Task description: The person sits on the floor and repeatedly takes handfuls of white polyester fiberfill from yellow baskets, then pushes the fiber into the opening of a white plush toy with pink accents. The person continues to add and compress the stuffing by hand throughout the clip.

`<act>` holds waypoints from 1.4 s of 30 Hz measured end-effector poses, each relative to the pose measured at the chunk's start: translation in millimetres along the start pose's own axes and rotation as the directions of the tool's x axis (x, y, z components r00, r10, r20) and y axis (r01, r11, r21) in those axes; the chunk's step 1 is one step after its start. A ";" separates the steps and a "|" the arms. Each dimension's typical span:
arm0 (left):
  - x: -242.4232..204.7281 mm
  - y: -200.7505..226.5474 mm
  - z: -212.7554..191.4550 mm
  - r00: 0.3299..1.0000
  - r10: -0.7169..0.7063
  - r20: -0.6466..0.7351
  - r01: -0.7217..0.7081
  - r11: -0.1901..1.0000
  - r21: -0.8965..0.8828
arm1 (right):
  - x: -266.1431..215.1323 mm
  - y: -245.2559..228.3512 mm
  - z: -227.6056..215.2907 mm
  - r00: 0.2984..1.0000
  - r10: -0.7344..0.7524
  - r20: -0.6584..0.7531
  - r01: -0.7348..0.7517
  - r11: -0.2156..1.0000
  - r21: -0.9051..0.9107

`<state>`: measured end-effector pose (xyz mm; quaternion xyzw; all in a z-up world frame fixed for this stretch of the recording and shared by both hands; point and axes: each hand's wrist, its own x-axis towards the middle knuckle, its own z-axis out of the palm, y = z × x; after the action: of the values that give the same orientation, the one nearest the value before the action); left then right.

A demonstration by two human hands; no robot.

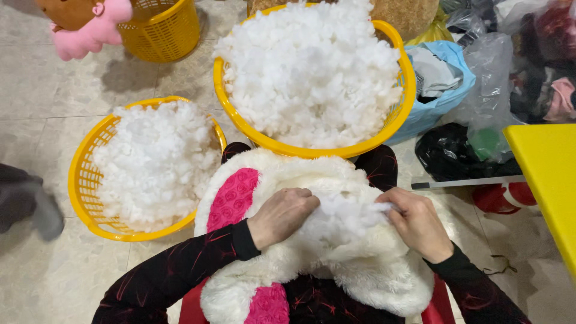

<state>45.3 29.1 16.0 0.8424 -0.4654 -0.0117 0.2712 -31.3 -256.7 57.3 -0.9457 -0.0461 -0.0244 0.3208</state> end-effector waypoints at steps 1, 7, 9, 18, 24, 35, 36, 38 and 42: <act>-1.9 1.3 -3.8 1.000 0.005 -0.004 -0.005 1.000 -0.003 | 0.4 -1.6 -4.2 1.000 -0.014 -0.021 0.014 1.000 -0.021; -14.1 30.1 -36.3 0.971 0.125 -0.204 -0.163 0.969 -0.184 | -8.1 -27.6 -6.2 0.999 -0.005 -0.044 0.008 0.998 0.067; -17.0 35.3 -43.0 0.973 0.091 -0.212 -0.143 0.960 -0.241 | -9.7 -36.9 -6.2 0.994 -0.075 -0.074 0.080 0.995 0.067; -2.7 37.0 7.6 0.941 0.320 0.110 -0.337 0.853 0.398 | -12.9 -43.9 20.9 0.968 -0.180 -0.174 0.176 0.984 -0.040; 3.0 35.2 -12.1 0.976 0.168 0.135 -0.206 0.912 0.356 | -10.7 -35.0 21.2 0.917 -0.276 -0.287 0.248 0.960 -0.130; 28.6 49.2 -8.9 0.956 0.180 -0.231 -0.219 0.963 -0.156 | -18.8 -16.9 34.1 0.974 0.040 -0.224 0.038 0.943 0.332; 28.3 43.3 -6.9 0.963 0.183 -0.196 -0.212 0.967 -0.141 | -19.1 -12.7 32.8 0.976 0.038 -0.216 0.039 0.939 0.342; 22.7 31.0 -6.1 0.958 0.202 -0.202 -0.226 0.969 -0.100 | -19.6 -4.8 28.8 0.976 0.059 -0.209 0.020 0.933 0.359; 7.6 11.0 -18.9 0.966 0.131 -0.222 -0.137 0.990 -0.014 | -17.6 4.8 12.7 0.964 0.056 -0.260 0.030 0.947 0.319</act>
<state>46.2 26.9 39.0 0.8012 -0.4880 0.0935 0.3336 -48.2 -254.0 43.0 -0.8696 0.0002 -0.1409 0.4733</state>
